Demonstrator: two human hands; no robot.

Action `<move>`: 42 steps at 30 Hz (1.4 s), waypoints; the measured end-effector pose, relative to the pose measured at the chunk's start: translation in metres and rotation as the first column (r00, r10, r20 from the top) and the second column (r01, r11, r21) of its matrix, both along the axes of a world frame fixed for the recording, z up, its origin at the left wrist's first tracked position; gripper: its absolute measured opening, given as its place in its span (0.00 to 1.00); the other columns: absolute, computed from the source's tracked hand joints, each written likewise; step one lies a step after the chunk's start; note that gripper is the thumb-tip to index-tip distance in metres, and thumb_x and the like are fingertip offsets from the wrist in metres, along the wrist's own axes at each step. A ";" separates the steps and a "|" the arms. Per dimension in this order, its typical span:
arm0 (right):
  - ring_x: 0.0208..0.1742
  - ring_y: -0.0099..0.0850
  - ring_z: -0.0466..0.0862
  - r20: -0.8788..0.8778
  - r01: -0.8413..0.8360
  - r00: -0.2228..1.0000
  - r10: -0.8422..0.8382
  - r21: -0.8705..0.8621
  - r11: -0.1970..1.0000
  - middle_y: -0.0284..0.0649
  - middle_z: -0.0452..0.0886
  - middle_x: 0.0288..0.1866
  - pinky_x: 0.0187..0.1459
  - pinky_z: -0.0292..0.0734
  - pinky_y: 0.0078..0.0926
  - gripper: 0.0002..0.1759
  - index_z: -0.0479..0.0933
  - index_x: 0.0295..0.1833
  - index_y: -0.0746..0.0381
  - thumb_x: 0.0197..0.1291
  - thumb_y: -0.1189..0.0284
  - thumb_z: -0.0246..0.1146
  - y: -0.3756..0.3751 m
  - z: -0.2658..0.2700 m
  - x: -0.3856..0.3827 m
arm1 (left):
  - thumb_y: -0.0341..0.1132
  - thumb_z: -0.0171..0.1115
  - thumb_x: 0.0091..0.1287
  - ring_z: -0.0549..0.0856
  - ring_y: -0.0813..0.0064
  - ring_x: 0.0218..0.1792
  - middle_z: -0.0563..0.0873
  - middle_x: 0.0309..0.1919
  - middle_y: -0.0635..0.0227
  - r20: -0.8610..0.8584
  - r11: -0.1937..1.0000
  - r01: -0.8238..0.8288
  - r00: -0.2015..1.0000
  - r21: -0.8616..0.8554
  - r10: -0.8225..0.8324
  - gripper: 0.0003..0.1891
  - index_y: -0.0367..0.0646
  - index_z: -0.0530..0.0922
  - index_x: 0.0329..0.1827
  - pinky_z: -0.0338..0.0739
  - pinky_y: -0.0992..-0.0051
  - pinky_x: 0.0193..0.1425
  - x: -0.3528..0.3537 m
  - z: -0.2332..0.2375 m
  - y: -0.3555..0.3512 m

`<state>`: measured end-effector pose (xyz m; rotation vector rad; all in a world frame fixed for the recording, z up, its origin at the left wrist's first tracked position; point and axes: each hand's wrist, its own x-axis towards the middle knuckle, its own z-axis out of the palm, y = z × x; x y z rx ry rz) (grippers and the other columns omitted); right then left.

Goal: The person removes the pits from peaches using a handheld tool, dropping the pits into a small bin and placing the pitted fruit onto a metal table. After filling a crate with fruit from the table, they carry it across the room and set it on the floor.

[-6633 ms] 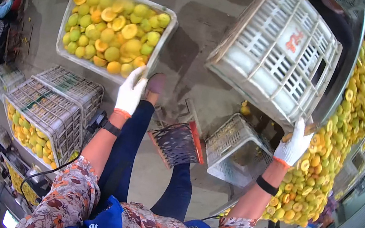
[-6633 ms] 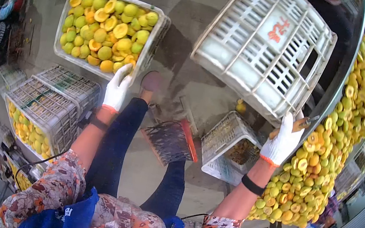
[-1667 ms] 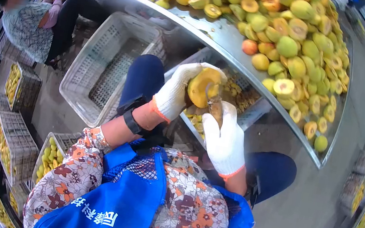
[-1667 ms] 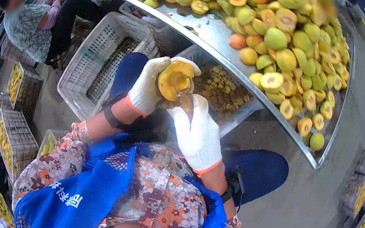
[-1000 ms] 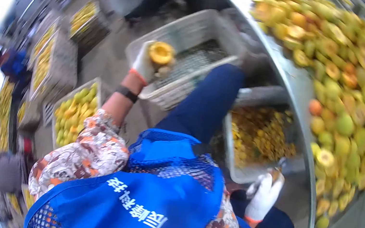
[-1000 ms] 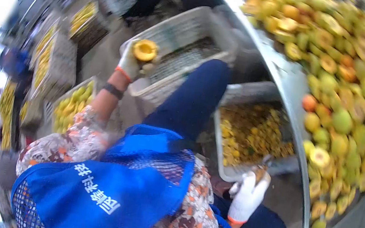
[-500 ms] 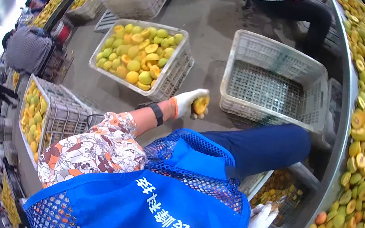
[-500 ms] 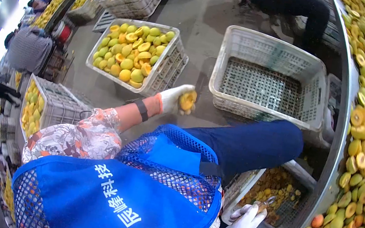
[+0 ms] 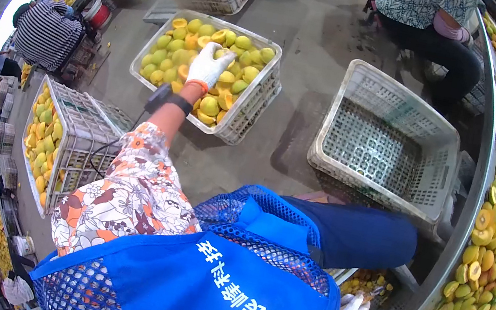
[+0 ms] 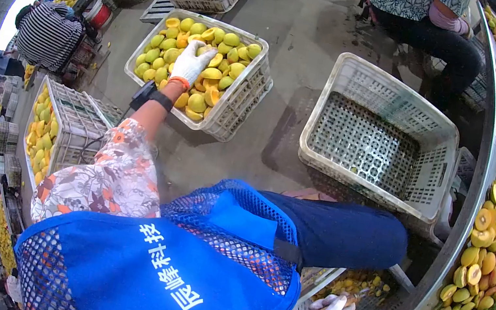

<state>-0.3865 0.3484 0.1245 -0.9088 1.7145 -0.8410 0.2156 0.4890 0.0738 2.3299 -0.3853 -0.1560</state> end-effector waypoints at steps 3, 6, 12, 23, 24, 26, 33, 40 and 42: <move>0.14 0.20 0.65 -0.072 -0.035 0.997 0.037 0.035 0.999 0.31 0.67 0.23 0.15 0.58 0.22 0.17 0.67 0.58 0.64 0.76 0.63 0.56 -0.003 0.000 -0.003 | 0.57 0.61 0.70 0.81 0.54 0.64 0.82 0.63 0.47 0.276 0.942 0.074 0.946 0.327 -0.170 0.31 0.44 0.76 0.68 0.74 0.61 0.69 0.021 -0.044 0.006; 0.14 0.20 0.65 -0.118 0.034 0.993 -0.025 0.076 0.997 0.32 0.68 0.23 0.15 0.58 0.22 0.17 0.67 0.58 0.64 0.76 0.62 0.56 -0.005 0.014 0.016 | 0.46 0.61 0.72 0.79 0.53 0.67 0.80 0.68 0.53 0.251 0.924 0.105 0.945 0.367 -0.207 0.25 0.47 0.76 0.70 0.72 0.61 0.72 0.040 -0.097 0.014; 0.14 0.20 0.65 -0.277 -0.111 0.954 0.116 0.034 0.993 0.32 0.68 0.25 0.15 0.57 0.22 0.20 0.67 0.62 0.64 0.75 0.60 0.57 -0.008 -0.028 -0.009 | 0.39 0.66 0.67 0.83 0.54 0.61 0.85 0.60 0.56 0.345 0.960 0.122 0.916 0.253 -0.207 0.21 0.44 0.81 0.63 0.76 0.63 0.67 0.020 -0.099 0.022; 0.25 0.20 0.70 -0.158 -0.183 0.969 0.192 0.069 0.981 0.33 0.76 0.32 0.24 0.63 0.20 0.24 0.69 0.65 0.62 0.73 0.59 0.60 -0.017 -0.012 0.003 | 0.41 0.67 0.65 0.81 0.54 0.64 0.84 0.61 0.56 0.283 0.873 0.132 0.914 0.470 -0.290 0.21 0.49 0.82 0.61 0.71 0.54 0.71 0.031 -0.079 0.018; 0.25 0.20 0.70 -0.165 -0.165 0.971 0.173 0.059 0.985 0.32 0.76 0.32 0.24 0.63 0.20 0.21 0.70 0.63 0.62 0.74 0.60 0.59 -0.017 -0.008 0.006 | 0.41 0.67 0.65 0.81 0.54 0.64 0.84 0.61 0.56 0.296 0.878 0.126 0.911 0.462 -0.287 0.21 0.49 0.82 0.61 0.71 0.54 0.71 0.027 -0.071 0.015; 0.24 0.20 0.70 -0.128 -0.134 0.982 0.141 0.064 0.989 0.32 0.76 0.32 0.24 0.63 0.20 0.22 0.70 0.63 0.62 0.73 0.60 0.60 -0.013 0.015 0.020 | 0.44 0.66 0.65 0.76 0.51 0.67 0.80 0.65 0.54 0.489 0.869 0.076 0.801 0.490 -0.345 0.19 0.47 0.82 0.57 0.68 0.51 0.71 0.009 -0.060 0.006; 0.24 0.21 0.71 0.009 0.011 1.000 -0.011 0.041 0.999 0.33 0.77 0.33 0.24 0.66 0.20 0.25 0.68 0.68 0.61 0.72 0.62 0.62 -0.006 0.018 -0.008 | 0.57 0.60 0.68 0.67 0.51 0.77 0.73 0.73 0.51 0.240 0.754 0.312 0.818 0.578 -0.523 0.39 0.48 0.66 0.79 0.49 0.44 0.82 -0.077 -0.066 0.005; 0.24 0.20 0.72 0.250 0.198 0.951 -0.179 -0.054 0.979 0.31 0.74 0.31 0.23 0.68 0.20 0.20 0.68 0.67 0.61 0.75 0.67 0.58 0.014 0.016 -0.048 | 0.44 0.66 0.67 0.68 0.50 0.77 0.73 0.74 0.53 0.497 0.795 0.494 0.621 0.351 -0.605 0.35 0.46 0.69 0.77 0.58 0.51 0.81 -0.110 -0.042 -0.128; 0.22 0.21 0.73 0.364 0.229 0.910 -0.200 -0.038 0.973 0.33 0.76 0.31 0.23 0.69 0.20 0.14 0.71 0.61 0.60 0.75 0.67 0.58 0.028 0.022 -0.061 | 0.32 0.67 0.67 0.70 0.54 0.76 0.75 0.72 0.54 0.535 0.667 0.740 0.531 0.084 -0.657 0.31 0.42 0.71 0.74 0.61 0.59 0.81 -0.167 0.002 -0.198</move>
